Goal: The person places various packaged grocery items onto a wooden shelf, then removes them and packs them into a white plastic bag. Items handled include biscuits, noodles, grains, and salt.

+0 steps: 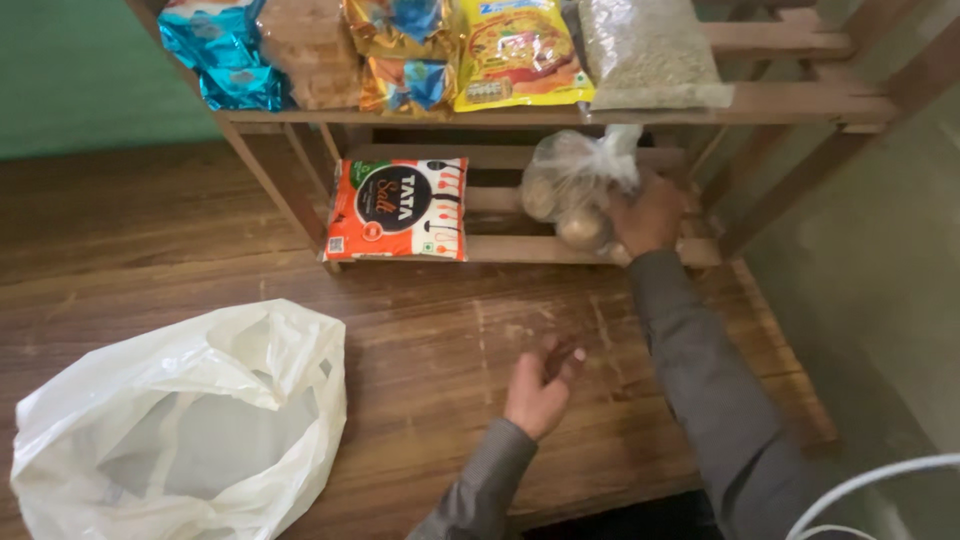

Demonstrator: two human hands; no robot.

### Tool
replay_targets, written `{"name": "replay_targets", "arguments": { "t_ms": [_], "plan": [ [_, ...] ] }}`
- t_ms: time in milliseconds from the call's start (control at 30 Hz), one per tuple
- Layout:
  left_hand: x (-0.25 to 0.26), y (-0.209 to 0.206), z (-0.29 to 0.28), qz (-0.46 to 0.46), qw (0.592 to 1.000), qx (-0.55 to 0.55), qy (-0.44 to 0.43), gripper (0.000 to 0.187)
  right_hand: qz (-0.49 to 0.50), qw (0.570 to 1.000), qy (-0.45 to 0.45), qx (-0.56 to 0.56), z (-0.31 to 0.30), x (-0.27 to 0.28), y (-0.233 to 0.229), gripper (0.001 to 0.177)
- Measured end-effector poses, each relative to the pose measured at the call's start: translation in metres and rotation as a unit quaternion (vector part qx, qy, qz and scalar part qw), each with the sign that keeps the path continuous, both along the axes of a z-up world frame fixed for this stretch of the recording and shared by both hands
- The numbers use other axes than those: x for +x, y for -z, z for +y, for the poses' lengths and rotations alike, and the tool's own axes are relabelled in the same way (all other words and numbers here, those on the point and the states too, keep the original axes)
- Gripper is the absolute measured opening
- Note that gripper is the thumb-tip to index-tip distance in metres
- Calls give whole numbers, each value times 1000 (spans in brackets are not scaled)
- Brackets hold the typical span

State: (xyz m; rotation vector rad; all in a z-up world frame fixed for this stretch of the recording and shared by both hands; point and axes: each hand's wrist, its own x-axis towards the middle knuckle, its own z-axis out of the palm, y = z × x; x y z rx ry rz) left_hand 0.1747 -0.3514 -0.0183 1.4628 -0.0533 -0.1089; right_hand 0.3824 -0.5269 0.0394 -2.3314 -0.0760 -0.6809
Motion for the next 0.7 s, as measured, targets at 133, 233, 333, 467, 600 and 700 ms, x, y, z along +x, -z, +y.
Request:
{"name": "replay_targets", "arguments": {
  "t_ms": [133, 233, 333, 467, 600, 700],
  "plan": [
    [-14, -7, 11, 19, 1000, -20, 9, 40, -62, 978, -75, 183, -4, 12, 17, 34],
    [-22, -6, 21, 45, 998, -25, 31, 41, -88, 952, -97, 278, -10, 5, 28, 36],
    [-28, -4, 23, 25, 996, -83, 23, 43, -94, 969, -73, 218, -18, -12, 26, 34],
    [-43, -5, 21, 32, 985, -172, -2, 60, -75, 868, -86, 483, -8, -44, -9, 36],
    [-59, -7, 23, 62, 966, -251, -23, 87, 2, 859, -126, 495, 14, -127, -67, 32],
    [-93, -6, 28, 76, 940, -331, 10, 84, 143, 852, -135, 485, 46, -202, -106, 29]
  ]
}}
